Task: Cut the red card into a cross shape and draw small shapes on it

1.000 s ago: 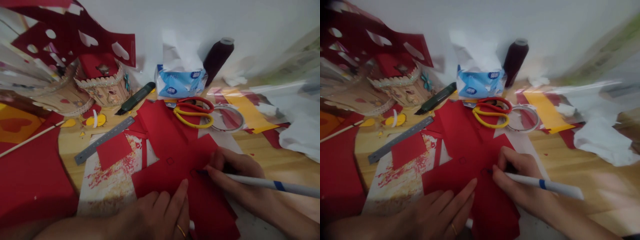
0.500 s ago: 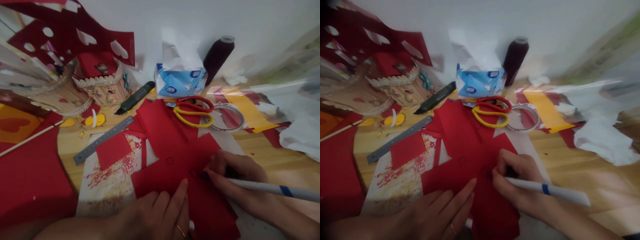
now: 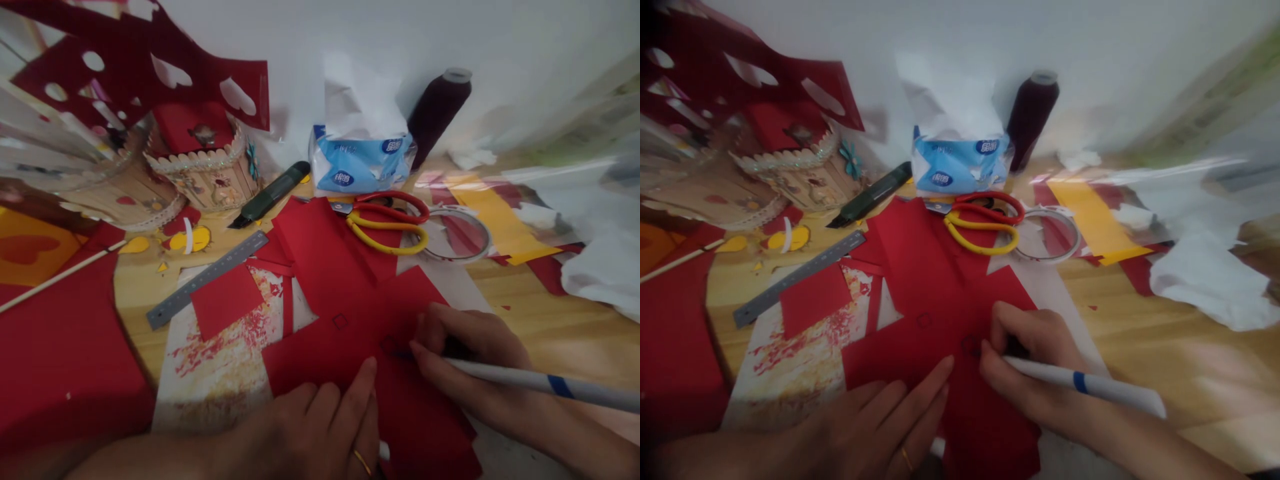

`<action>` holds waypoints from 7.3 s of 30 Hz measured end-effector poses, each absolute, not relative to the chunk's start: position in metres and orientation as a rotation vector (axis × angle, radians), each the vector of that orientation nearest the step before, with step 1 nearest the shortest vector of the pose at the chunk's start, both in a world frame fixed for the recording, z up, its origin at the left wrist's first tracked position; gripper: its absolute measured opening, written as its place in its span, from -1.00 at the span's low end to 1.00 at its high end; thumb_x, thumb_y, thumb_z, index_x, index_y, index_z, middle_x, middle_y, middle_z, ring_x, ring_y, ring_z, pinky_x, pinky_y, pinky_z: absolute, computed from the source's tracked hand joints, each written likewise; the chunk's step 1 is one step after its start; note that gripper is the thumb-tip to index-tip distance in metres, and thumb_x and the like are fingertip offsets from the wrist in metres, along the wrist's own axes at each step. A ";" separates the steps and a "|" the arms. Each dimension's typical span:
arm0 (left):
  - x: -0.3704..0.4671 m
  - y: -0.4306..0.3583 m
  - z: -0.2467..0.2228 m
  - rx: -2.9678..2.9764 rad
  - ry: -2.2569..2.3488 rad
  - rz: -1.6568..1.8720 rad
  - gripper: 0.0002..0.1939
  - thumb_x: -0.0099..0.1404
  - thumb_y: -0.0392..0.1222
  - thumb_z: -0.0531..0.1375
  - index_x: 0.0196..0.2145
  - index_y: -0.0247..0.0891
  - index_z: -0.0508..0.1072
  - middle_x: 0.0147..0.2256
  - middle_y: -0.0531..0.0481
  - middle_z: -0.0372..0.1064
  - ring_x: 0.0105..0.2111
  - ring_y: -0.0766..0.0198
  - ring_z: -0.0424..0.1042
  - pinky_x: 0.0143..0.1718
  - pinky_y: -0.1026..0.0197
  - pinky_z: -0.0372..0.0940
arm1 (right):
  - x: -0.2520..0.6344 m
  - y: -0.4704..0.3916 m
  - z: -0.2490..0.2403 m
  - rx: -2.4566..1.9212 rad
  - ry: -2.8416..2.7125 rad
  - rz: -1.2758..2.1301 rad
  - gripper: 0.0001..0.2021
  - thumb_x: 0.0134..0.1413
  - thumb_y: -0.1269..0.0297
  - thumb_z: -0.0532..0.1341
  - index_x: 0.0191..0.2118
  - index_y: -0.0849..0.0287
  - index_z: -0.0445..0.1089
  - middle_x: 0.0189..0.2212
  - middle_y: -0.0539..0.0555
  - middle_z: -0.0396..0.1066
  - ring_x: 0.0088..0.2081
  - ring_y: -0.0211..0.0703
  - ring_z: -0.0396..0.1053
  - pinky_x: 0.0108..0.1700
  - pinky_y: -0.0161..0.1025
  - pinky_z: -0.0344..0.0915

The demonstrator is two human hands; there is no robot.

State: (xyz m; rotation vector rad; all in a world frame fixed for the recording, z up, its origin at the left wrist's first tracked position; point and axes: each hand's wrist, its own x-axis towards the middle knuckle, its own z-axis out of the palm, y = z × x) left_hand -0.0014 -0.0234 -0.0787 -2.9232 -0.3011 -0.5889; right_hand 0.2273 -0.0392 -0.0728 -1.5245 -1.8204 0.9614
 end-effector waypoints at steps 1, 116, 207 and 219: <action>-0.002 -0.023 -0.079 -2.924 -0.302 -0.588 -0.66 0.41 -0.46 -0.07 -0.21 -0.39 0.51 -0.15 -0.16 0.59 -0.66 0.38 0.39 -0.74 0.32 0.23 | 0.228 -0.039 -0.073 -1.536 -1.823 0.918 -0.71 0.14 0.33 0.12 -0.56 0.08 0.05 -0.72 -0.13 0.12 -0.67 -0.33 0.07 -0.62 -0.33 -0.01; -0.007 -0.024 -0.082 -2.875 -0.276 -0.455 -0.82 0.41 -0.29 0.11 -0.15 -0.32 0.52 -0.09 -0.11 0.58 -0.66 0.44 0.27 -0.72 0.37 0.17 | 0.227 -0.009 -0.080 -1.467 -1.642 0.895 -0.71 0.19 0.25 0.27 -0.52 0.06 0.21 -0.64 -0.10 0.28 -0.62 -0.28 0.21 -0.63 -0.36 0.15; -0.012 -0.036 -0.094 -2.717 -0.376 -0.668 -0.70 0.44 -0.27 0.03 -0.23 -0.33 0.56 -0.19 -0.13 0.61 -0.61 0.39 0.26 -0.65 0.32 0.14 | 0.218 -0.032 -0.084 -1.238 -1.917 0.898 -0.74 0.23 0.42 0.21 -0.41 0.04 0.13 -0.60 -0.15 0.23 -0.60 -0.32 0.17 -0.59 -0.38 0.13; -0.011 -0.036 -0.094 -2.740 -0.369 -0.647 -0.79 0.36 -0.28 0.11 -0.23 -0.32 0.56 -0.19 -0.15 0.61 -0.61 0.40 0.26 -0.66 0.33 0.14 | 0.221 -0.031 -0.087 -1.221 -1.916 0.968 -0.77 0.24 0.40 0.21 -0.40 0.05 0.17 -0.57 -0.11 0.26 -0.59 -0.29 0.21 -0.59 -0.34 0.14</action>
